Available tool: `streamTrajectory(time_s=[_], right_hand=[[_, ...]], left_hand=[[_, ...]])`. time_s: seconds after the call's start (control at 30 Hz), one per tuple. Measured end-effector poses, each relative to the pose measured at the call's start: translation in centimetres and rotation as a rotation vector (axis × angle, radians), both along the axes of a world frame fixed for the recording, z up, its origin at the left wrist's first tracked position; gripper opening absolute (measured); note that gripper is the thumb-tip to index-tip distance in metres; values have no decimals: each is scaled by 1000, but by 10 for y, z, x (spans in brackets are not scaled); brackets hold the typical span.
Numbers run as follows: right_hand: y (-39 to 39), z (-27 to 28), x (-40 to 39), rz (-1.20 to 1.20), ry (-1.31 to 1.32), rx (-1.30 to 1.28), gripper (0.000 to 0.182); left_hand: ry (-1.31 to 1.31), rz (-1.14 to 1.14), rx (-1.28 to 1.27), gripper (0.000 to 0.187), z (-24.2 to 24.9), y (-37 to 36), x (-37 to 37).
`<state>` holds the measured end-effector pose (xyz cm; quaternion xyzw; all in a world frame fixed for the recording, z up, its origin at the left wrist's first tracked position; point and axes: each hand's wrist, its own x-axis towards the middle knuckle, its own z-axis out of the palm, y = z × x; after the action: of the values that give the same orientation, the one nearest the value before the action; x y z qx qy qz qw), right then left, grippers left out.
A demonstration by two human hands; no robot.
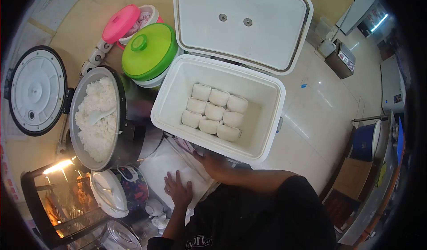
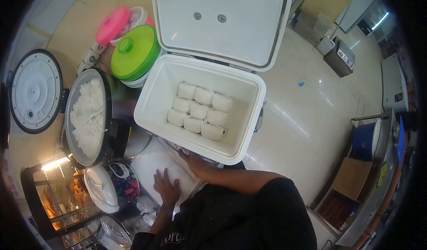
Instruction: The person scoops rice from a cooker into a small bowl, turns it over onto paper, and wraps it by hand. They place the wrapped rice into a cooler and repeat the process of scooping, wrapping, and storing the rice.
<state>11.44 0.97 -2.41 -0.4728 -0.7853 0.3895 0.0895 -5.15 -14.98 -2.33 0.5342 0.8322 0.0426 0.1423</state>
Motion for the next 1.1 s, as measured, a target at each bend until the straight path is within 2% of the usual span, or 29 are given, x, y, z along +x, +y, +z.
streamTrajectory(time_s=[0.03, 0.07, 0.1, 0.13, 0.2, 0.23, 0.27, 0.33, 0.43, 0.47, 0.57, 0.6, 0.7, 0.77, 0.83, 0.9, 0.97, 1.0, 1.03, 1.1], right_hand=[[3, -15, -2, -40, 60, -24, 56], [9, -7, 0, -28, 73, 9, 60], [15, 2, 14, 88, 12, -134, 66], [27, 34, 28, 206, -53, -272, 73], [27, 89, 47, 165, -120, -366, 75], [26, 99, 54, 147, -157, -412, 76], [23, 92, 63, 135, -72, -448, 75], [21, 69, 81, 116, 97, -517, 73], [16, 107, 100, 129, 632, -975, 72], [5, 127, 97, 153, 688, -1094, 77], [3, 189, 77, 527, 426, -850, 82], [3, 199, 72, 602, 348, -629, 84], [42, 319, 51, 562, 122, -798, 72], [62, 325, 32, 448, 317, -534, 57], [88, 343, -27, 507, 256, 121, 39], [128, 318, -106, 561, 348, 433, 23], [157, 295, -188, 675, 350, 859, 19], [173, 280, -230, 706, 86, 853, 20], [184, 270, -266, 724, -178, 846, 21], [195, 269, -304, 777, -419, 743, 27]], left_hand=[[-12, -2, -2, 70, 3, 2, -1], [-1, 7, 63, 70, 5, 3, -3], [8, 17, 130, 69, 7, 4, -4], [18, 31, 197, 69, 9, 4, -6], [-181, 75, 329, 66, 36, 14, 3], [-282, 101, 395, 64, 46, 20, 8], [-391, 52, 477, 61, 47, 25, 9], [-934, 170, 253, 65, 69, 41, 18], [-1626, 264, -30, 78, 99, 59, 29], [-1837, 284, -121, 83, 102, 56, 31], [-2315, 212, -179, 87, 73, 25, 37], [-2479, 189, -14, 84, 101, 27, 46], [-2408, -10, 118, 85, 115, 14, 33], [-2463, 121, 250, 81, 121, -1, 20], [-2410, 302, 372, 80, 117, -19, 4], [-2250, 541, 464, 82, 97, -40, -8], [-2226, 876, 567, 83, 120, -46, -8], [-2207, 1046, 621, 85, 133, -49, -7], [-2268, 1002, 732, 86, 140, -55, -5], [-2372, 902, 959, 88, 145, -73, 0]])
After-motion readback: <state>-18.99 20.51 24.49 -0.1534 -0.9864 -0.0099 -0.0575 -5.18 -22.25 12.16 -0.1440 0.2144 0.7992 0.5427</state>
